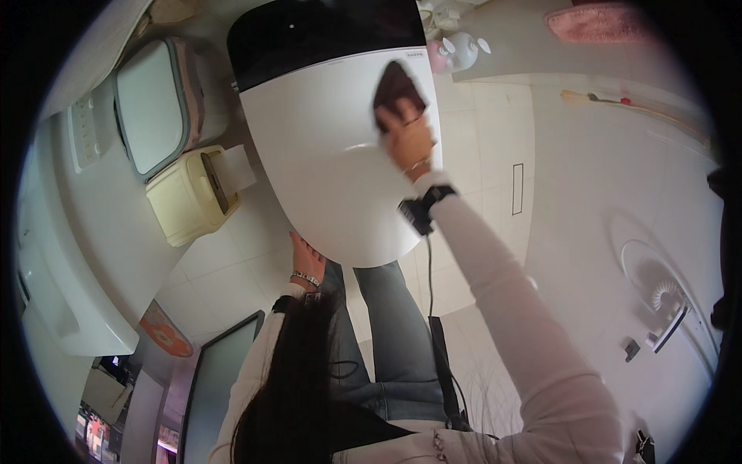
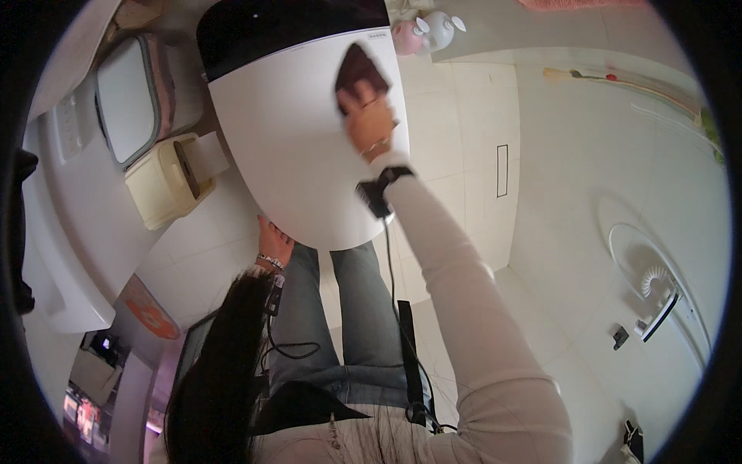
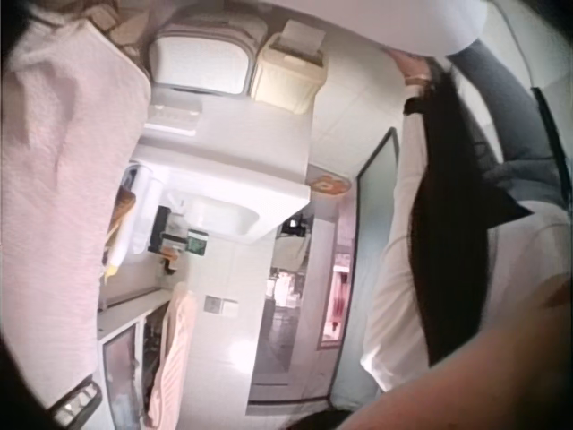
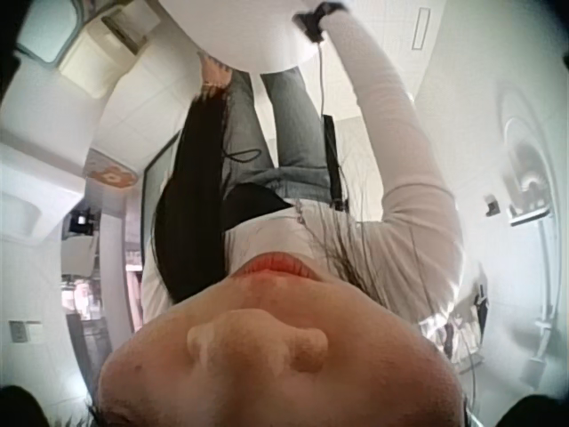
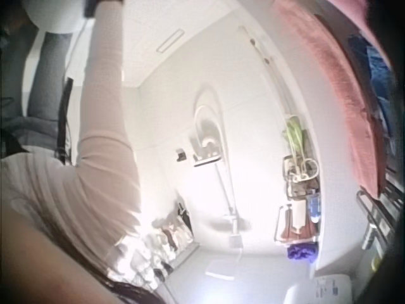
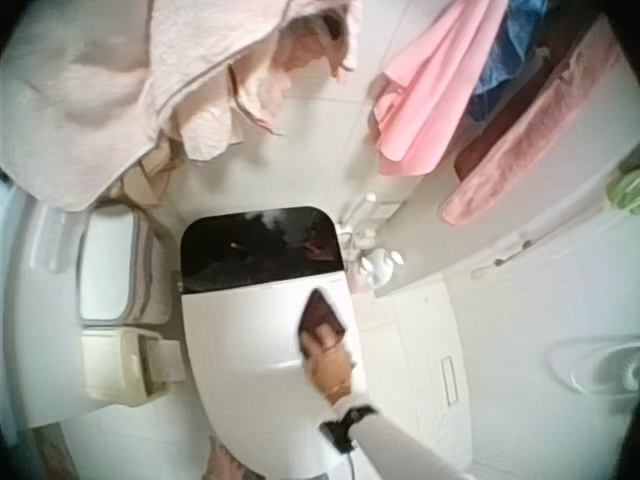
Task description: The person wipes the toilet seat, lid, and surrounding surfaces with a dark cloth. They lift and lower the lid and seat to clean multiple surfaces, then wipe the base and floor area around the toilet.
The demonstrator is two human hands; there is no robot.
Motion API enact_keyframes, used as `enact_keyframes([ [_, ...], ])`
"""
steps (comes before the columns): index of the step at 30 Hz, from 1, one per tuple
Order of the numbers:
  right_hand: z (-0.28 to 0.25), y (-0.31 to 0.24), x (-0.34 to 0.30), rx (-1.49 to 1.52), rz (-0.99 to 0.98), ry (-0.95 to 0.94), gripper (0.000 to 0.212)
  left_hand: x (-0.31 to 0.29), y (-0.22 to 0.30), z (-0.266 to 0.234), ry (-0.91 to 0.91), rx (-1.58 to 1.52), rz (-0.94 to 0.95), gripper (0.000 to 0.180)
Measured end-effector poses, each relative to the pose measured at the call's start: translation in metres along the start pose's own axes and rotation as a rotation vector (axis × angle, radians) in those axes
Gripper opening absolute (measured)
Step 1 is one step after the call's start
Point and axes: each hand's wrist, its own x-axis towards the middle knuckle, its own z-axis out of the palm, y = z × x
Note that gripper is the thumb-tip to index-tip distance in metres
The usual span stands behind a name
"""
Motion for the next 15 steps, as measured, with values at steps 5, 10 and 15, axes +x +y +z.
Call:
enact_keyframes([
  [5,-0.007,-0.070,-0.148,-0.095,-0.425,-0.513,0.041,0.005,0.004,0.001,-0.008,0.029,-0.044,0.085],
  [10,-0.043,-0.010,-0.214,-0.044,-0.901,-0.856,0.036,0.012,0.008,0.003,0.012,0.070,-0.077,0.087],
  [15,-0.037,0.052,-0.134,-0.108,-0.688,-0.507,0.043,0.014,0.006,0.002,0.000,0.074,-0.063,0.085],
])
